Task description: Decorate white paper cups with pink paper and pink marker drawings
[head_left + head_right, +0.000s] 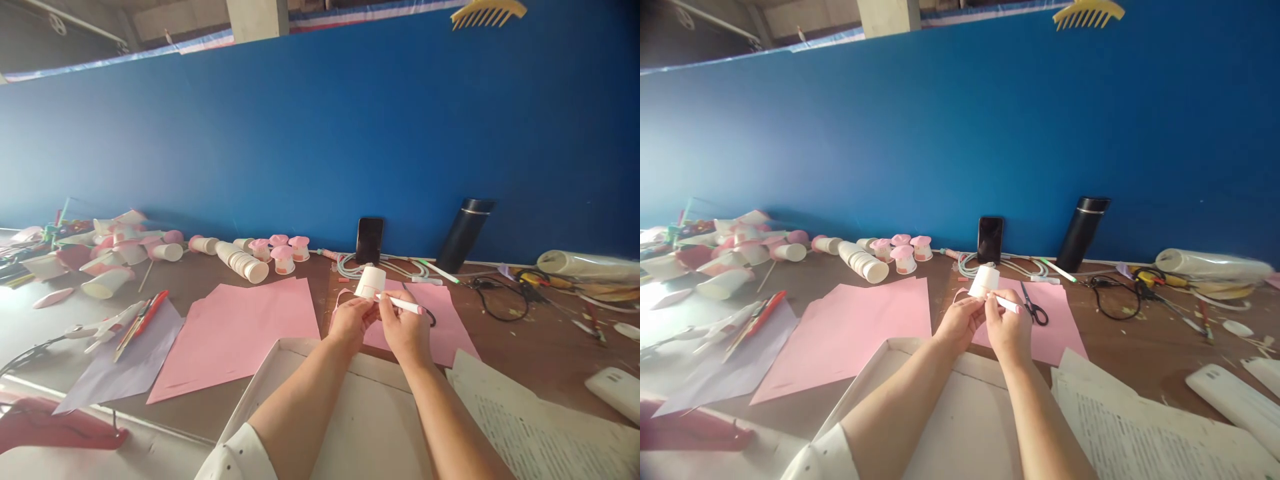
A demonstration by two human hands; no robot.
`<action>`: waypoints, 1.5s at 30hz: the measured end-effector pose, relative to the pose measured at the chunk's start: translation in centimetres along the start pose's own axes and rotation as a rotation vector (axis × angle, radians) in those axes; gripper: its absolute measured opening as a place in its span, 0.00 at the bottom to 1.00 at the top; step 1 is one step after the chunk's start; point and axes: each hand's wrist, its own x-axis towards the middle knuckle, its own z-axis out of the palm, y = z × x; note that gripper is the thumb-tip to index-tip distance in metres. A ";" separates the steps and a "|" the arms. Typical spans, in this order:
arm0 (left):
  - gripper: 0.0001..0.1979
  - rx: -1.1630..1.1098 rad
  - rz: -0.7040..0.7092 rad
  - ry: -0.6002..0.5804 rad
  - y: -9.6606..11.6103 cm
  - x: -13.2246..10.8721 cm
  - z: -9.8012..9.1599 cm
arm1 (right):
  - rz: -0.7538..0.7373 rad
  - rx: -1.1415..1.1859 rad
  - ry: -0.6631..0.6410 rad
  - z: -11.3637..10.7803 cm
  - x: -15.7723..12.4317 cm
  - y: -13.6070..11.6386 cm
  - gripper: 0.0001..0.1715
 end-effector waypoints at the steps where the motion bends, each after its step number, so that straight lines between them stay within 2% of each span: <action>1: 0.05 -0.001 0.002 -0.002 0.0 0.0 0.0 | -0.004 -0.004 0.004 0.0 0.0 0.0 0.12; 9: 0.04 -0.013 0.017 0.038 -0.1 0.3 -0.1 | -0.018 -0.020 -0.004 0.5 -0.2 0.4 0.15; 27: 0.04 -0.001 0.004 0.063 -0.2 0.5 -0.3 | 0.035 -0.003 -0.040 0.3 -0.3 -0.2 0.14; 45: 0.03 -0.004 -0.021 0.057 -0.2 0.3 -0.1 | 0.039 0.042 0.015 0.5 0.0 0.4 0.15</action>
